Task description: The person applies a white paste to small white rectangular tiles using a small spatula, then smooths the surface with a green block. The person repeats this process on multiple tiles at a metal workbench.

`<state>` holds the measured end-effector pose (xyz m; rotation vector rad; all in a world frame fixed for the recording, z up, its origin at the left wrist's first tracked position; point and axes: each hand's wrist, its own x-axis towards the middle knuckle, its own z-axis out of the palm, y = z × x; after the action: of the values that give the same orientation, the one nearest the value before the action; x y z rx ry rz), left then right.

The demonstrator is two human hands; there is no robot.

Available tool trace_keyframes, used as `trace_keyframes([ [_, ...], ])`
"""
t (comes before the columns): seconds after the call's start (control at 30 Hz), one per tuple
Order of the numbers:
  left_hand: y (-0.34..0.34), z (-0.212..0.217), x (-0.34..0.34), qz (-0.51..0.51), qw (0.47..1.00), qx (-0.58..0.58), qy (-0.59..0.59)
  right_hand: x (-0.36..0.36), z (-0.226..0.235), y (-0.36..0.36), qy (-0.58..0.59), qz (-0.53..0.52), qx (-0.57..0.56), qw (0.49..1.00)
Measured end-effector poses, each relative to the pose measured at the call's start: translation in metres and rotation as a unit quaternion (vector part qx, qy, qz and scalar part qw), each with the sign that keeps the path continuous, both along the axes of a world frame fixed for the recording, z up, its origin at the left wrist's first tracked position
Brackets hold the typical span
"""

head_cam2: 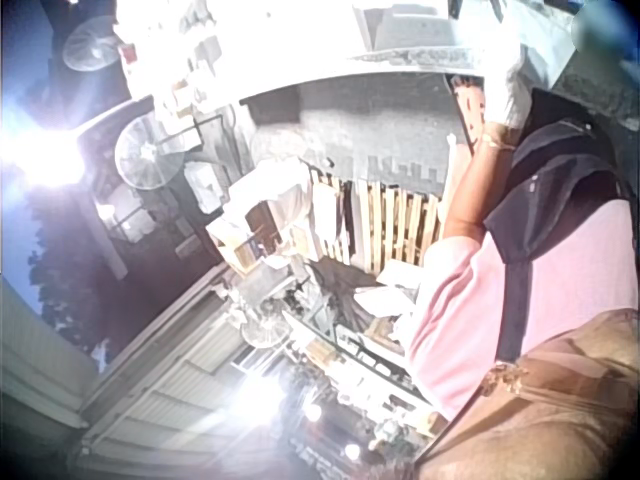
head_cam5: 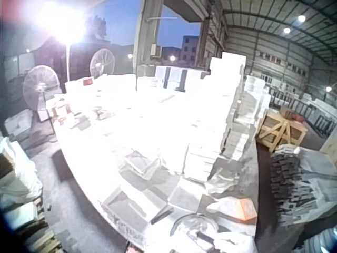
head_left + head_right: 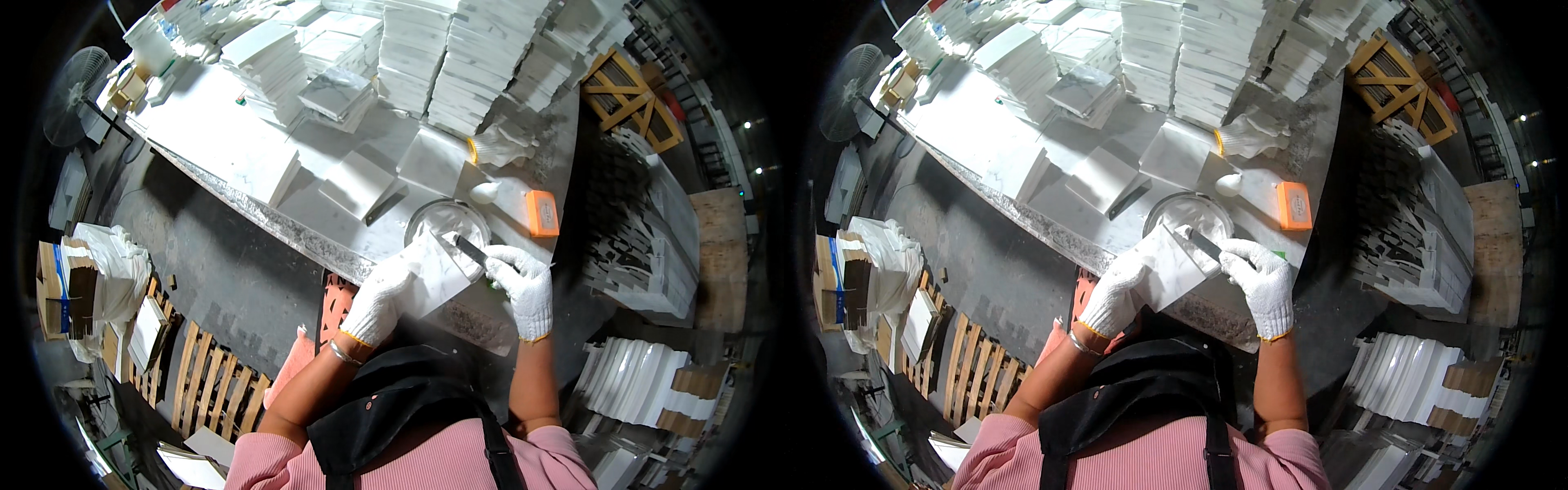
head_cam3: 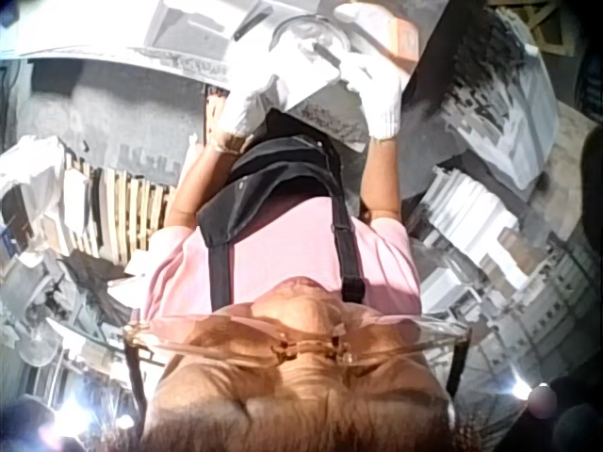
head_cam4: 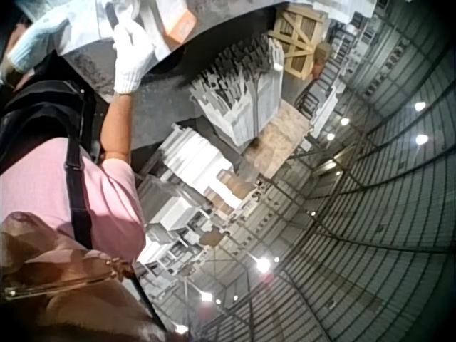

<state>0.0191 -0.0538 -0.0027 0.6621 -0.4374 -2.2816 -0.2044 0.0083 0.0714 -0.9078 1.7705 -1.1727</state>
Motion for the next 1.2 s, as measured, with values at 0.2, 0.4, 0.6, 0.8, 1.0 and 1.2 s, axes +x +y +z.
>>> trace_keyframes([
  [0.2, -0.001, 0.006, -0.001, -0.003, 1.000, -0.020, 0.016, 0.011, 0.002, 0.007, 0.052, -0.011, -0.024, 0.998],
  [0.4, 0.000, 0.006, -0.002, -0.006, 0.999, -0.025, 0.026, 0.010, -0.004, 0.008, 0.143, -0.005, -0.063, 0.988],
  [0.6, -0.001, 0.005, 0.000, -0.022, 0.999, -0.034, 0.022, 0.005, -0.004, 0.007, 0.279, 0.031, -0.125, 0.952],
  [0.8, 0.002, -0.006, 0.004, -0.024, 0.999, -0.039, 0.002, 0.006, 0.001, 0.011, 0.114, 0.004, -0.064, 0.991],
  [1.0, 0.004, 0.002, 0.000, -0.003, 0.999, -0.043, -0.009, 0.005, -0.002, 0.011, -0.008, -0.007, -0.005, 1.000],
  [1.2, 0.003, -0.001, 0.004, -0.015, 0.998, -0.049, -0.034, 0.004, 0.002, 0.021, 0.017, -0.002, 0.026, 1.000],
])
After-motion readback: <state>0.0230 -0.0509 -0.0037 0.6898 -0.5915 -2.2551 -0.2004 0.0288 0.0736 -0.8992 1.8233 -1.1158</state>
